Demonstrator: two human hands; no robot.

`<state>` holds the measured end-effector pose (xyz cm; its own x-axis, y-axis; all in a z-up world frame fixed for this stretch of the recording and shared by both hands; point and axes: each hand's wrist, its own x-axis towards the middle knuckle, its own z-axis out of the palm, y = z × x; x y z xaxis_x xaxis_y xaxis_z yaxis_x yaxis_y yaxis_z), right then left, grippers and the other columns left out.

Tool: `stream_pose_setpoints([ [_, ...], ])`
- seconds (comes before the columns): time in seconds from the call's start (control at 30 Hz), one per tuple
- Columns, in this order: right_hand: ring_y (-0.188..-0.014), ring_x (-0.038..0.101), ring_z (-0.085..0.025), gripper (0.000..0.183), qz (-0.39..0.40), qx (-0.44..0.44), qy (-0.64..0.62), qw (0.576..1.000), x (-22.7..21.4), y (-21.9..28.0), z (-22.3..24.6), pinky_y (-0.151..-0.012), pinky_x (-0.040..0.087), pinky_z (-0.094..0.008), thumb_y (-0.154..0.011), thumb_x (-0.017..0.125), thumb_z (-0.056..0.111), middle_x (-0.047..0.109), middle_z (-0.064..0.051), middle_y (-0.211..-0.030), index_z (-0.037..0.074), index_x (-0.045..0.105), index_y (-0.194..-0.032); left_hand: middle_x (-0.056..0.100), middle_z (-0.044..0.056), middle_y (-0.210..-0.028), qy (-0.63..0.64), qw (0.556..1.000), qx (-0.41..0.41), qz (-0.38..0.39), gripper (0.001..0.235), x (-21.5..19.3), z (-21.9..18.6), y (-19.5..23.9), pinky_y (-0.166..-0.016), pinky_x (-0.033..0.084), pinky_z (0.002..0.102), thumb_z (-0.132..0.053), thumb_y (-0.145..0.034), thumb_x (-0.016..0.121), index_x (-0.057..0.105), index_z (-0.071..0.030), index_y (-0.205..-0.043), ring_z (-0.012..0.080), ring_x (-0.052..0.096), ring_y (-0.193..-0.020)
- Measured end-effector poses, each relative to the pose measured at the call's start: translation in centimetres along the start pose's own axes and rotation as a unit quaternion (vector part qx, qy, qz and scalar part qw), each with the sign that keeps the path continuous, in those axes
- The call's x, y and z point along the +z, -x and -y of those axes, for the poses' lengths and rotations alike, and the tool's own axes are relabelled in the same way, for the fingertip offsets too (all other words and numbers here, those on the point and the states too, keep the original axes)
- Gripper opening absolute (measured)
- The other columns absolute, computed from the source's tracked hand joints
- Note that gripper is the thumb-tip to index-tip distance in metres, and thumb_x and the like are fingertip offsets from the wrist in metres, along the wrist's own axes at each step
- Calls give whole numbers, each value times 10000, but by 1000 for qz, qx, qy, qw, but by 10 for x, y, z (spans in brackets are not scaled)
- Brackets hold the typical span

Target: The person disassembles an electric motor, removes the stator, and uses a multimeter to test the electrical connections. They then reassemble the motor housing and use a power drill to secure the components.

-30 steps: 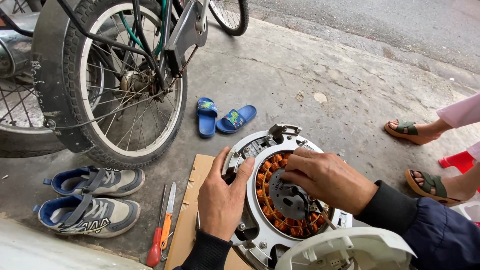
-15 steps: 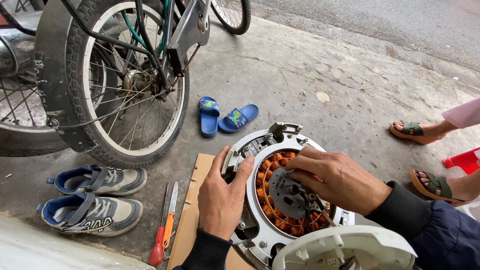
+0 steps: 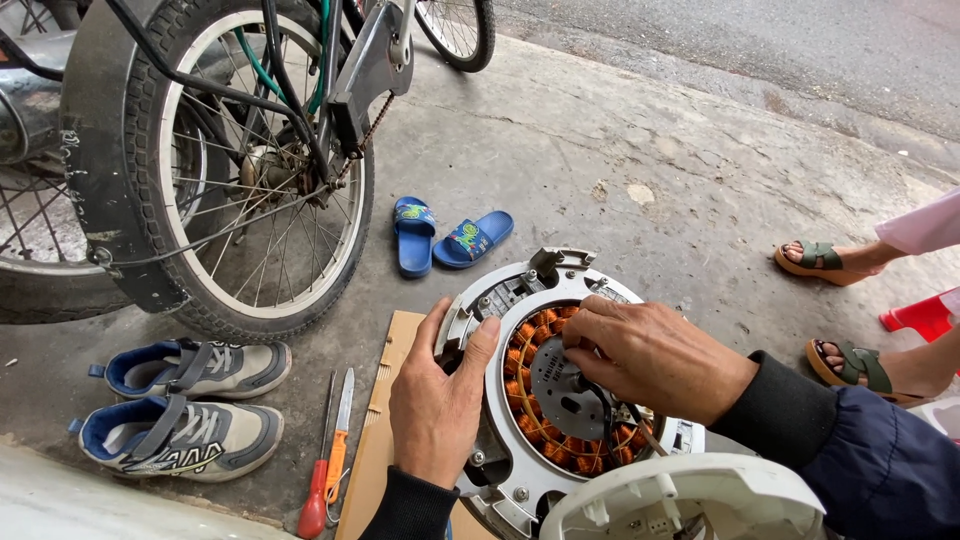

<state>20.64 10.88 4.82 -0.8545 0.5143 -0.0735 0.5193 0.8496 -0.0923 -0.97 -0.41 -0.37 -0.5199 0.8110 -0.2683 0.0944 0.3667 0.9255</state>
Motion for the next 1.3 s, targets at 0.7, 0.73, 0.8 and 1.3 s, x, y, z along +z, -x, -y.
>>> stream_pose_setpoints([
  [0.7,-601,639,-168,100,-13,-27,-70,997,-10,-5,10,-535,540,-372,-1064,653,144,694,3,-874,139,658,-964,819,-62,-1447,18,1000,-19,6,866,-3,-5,4,-1113,583,331,-725,-808,656,629,-327,-1577,126,774,-1332],
  [0.73,-601,639,-168,100,-13,-27,-71,997,-10,-5,12,-535,540,-372,-1064,653,144,694,3,-874,139,658,-964,819,-62,-1447,18,1000,-19,5,866,-4,-5,4,-1113,583,331,-725,-808,656,629,-327,-1577,126,774,-1332],
  [0.8,-618,654,-210,92,-10,-25,-57,998,-10,-5,13,-548,542,-417,-1064,651,150,679,-16,-910,141,637,-973,829,-60,-1431,19,1000,-19,4,858,-3,-5,5,-1109,583,331,-717,-808,665,636,-326,-1571,125,778,-1327],
  [1.3,-823,802,-99,177,-108,89,-192,971,-63,30,30,-725,604,-292,-1009,737,253,850,61,-988,177,867,-1102,740,-69,-1559,1,997,-66,28,951,-8,-11,7,-1189,564,378,-778,-744,615,585,-399,-1615,155,704,-1435],
])
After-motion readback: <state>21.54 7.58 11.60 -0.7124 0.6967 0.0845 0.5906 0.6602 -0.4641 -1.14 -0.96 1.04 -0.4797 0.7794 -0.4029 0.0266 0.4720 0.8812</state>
